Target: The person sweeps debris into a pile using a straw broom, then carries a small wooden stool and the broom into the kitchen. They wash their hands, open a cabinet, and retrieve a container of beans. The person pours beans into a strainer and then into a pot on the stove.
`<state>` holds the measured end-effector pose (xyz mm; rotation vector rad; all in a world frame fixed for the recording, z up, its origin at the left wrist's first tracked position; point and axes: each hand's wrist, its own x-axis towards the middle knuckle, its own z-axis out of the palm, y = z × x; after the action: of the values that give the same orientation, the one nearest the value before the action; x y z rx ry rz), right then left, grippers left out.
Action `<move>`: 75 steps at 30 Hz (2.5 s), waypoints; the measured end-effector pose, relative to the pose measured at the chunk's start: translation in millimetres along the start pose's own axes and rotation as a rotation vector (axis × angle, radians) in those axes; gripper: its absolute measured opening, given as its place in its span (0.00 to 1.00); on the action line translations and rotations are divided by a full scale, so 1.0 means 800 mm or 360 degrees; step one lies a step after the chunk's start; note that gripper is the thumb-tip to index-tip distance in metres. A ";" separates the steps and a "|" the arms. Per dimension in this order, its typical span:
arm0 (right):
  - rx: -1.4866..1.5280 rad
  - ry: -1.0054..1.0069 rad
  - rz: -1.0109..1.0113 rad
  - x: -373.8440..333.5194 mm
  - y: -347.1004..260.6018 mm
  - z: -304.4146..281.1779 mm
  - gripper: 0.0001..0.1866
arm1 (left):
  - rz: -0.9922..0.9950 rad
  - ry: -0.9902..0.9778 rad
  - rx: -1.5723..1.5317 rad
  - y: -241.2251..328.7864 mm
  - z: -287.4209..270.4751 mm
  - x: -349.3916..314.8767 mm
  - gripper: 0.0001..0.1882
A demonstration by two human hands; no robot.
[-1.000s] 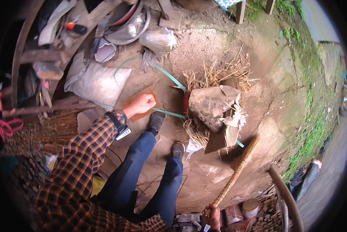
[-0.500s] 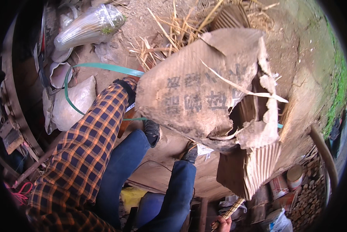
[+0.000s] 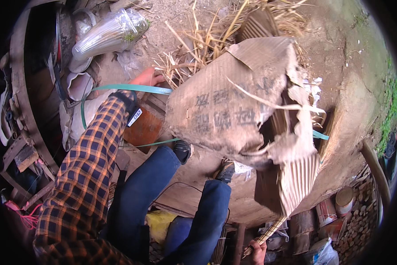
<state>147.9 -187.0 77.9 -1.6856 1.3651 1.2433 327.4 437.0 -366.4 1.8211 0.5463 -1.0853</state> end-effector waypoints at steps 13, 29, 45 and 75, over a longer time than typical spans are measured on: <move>0.0625 -0.0162 -0.0130 0.020 0.054 -0.031 0.07 | -0.0683 0.0134 -0.0452 0.008 -0.030 -0.210 0.15; 0.1766 -0.1277 -0.0489 -0.038 -0.004 -0.049 0.08 | 0.0132 -0.0051 0.0166 0.302 -0.019 -0.754 0.12; 0.0853 -0.1012 -0.1393 -0.227 0.078 -0.094 0.23 | 0.1746 -0.0807 0.1137 0.500 0.218 -0.679 0.15; 0.1254 -0.0050 0.0789 -0.135 0.314 -0.056 0.03 | -0.0070 0.0586 -0.0269 -0.218 0.096 -0.259 0.44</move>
<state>-82.9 -254.2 215.8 -0.8043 1.9812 0.7767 59.0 469.3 -288.3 1.8731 0.8712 -0.7080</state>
